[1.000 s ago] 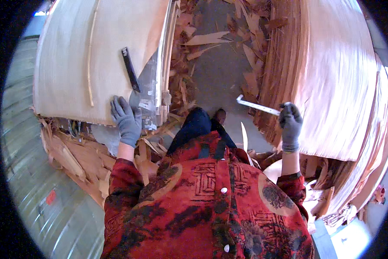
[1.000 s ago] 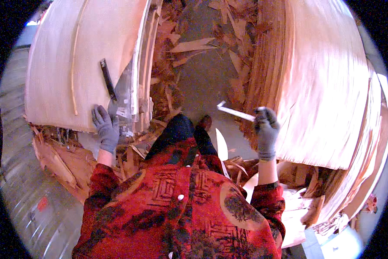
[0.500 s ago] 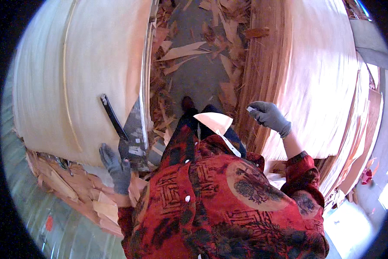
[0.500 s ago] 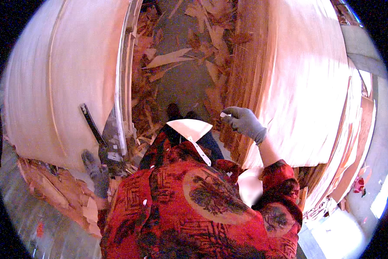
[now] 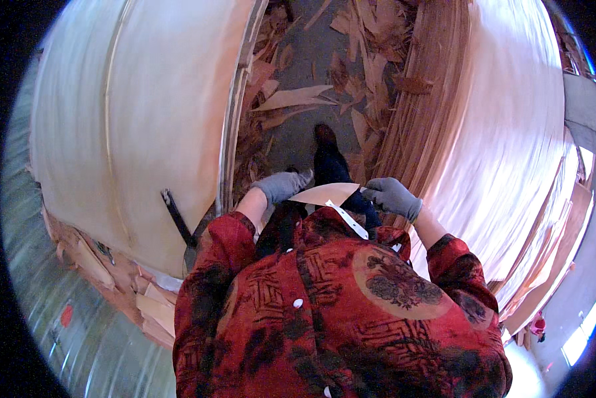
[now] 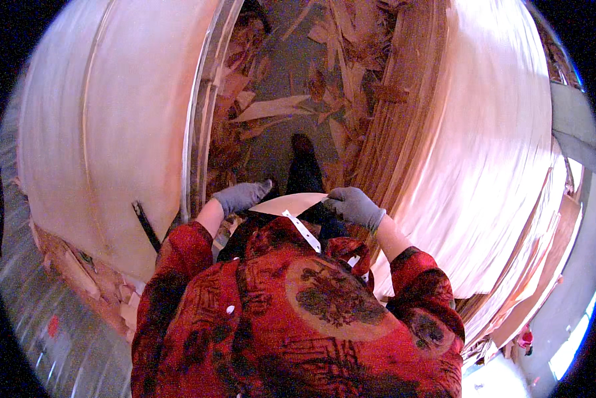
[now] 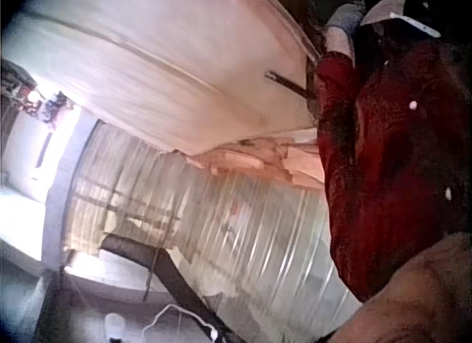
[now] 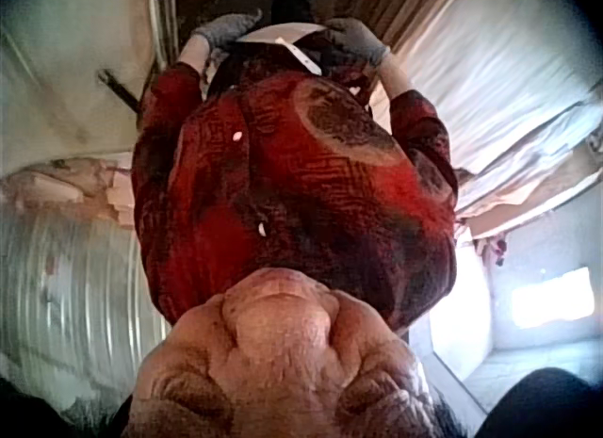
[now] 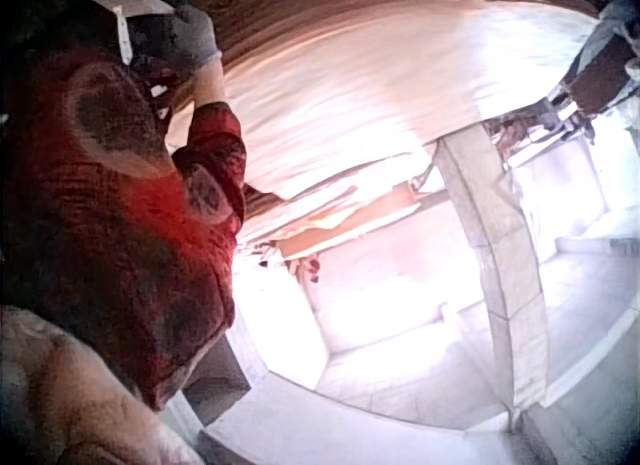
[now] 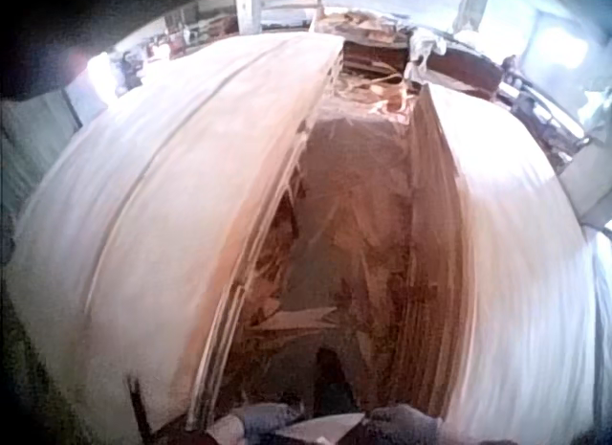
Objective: The person uses a utility knife to trim excess wood veneer from the edges of a large curved surface. They peel away the cut strips and clear debris from the workspace. The person then lifts and repositions a large sheet of veneer to continue the trimming process.
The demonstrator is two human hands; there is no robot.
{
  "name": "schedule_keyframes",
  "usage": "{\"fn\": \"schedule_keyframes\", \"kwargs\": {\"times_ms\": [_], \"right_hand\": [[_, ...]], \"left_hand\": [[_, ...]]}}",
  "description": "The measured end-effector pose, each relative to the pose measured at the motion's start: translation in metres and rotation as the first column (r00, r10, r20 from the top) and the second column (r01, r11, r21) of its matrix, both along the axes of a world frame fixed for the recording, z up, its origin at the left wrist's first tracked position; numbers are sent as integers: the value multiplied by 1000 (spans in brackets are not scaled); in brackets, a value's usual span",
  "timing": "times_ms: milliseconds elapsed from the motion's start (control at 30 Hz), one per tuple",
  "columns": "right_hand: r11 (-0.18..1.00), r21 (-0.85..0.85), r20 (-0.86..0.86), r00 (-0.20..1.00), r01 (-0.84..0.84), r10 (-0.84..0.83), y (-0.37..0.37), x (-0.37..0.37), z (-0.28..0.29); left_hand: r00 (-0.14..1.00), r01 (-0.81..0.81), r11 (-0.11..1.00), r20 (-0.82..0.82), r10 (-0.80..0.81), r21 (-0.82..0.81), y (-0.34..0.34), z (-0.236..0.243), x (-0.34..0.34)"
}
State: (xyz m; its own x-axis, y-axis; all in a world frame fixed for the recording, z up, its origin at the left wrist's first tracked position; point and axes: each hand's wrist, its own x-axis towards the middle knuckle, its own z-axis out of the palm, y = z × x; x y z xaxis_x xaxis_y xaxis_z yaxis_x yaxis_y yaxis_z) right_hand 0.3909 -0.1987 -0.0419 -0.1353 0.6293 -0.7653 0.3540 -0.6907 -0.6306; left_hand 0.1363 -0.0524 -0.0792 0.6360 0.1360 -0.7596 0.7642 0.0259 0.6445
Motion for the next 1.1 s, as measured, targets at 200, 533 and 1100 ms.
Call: {"fn": "schedule_keyframes", "kwargs": {"times_ms": [200,533,1100], "right_hand": [[993,54,-86,992,100,-95,38,42,-4],[985,-58,-183,968,163,-171,121,75,45],[914,194,-302,865,-355,400,172,-24,169]], "left_hand": [[868,-480,835,-5,497,-269,7,5,41],[652,-758,456,518,554,467,58,83,89],[523,-840,496,574,630,221,41,196,-3]]}}
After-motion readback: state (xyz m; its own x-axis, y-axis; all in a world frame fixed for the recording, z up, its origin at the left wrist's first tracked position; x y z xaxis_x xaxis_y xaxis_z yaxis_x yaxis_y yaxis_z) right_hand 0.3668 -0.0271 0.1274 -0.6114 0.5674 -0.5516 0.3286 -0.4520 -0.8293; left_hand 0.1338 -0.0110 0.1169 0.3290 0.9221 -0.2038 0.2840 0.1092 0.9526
